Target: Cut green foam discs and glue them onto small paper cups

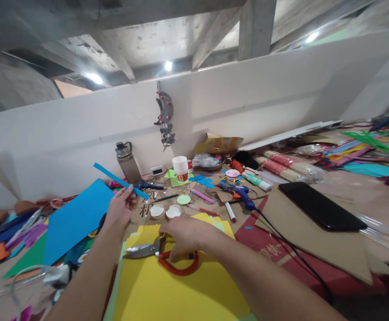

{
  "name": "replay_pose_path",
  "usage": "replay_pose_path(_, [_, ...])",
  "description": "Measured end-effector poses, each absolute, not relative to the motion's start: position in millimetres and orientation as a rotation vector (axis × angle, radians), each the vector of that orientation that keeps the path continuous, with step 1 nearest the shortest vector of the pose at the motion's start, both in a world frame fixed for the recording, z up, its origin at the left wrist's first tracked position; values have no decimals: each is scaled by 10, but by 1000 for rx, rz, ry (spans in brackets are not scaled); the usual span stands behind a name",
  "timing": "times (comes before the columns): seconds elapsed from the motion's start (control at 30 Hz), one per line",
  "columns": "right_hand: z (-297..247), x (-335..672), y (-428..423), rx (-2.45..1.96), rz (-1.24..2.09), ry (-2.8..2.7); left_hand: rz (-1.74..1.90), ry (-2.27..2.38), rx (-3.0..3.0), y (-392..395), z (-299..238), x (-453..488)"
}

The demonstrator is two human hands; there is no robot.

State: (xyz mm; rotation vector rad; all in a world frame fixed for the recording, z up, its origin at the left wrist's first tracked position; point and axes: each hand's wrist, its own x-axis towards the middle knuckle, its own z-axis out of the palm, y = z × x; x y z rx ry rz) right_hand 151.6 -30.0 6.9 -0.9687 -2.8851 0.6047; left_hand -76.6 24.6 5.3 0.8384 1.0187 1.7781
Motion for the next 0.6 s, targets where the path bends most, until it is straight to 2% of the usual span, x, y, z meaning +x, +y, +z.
replay_pose_path(0.6, [40,1508,-322,-980,546,-2893,1758,982,804,249,45,-753])
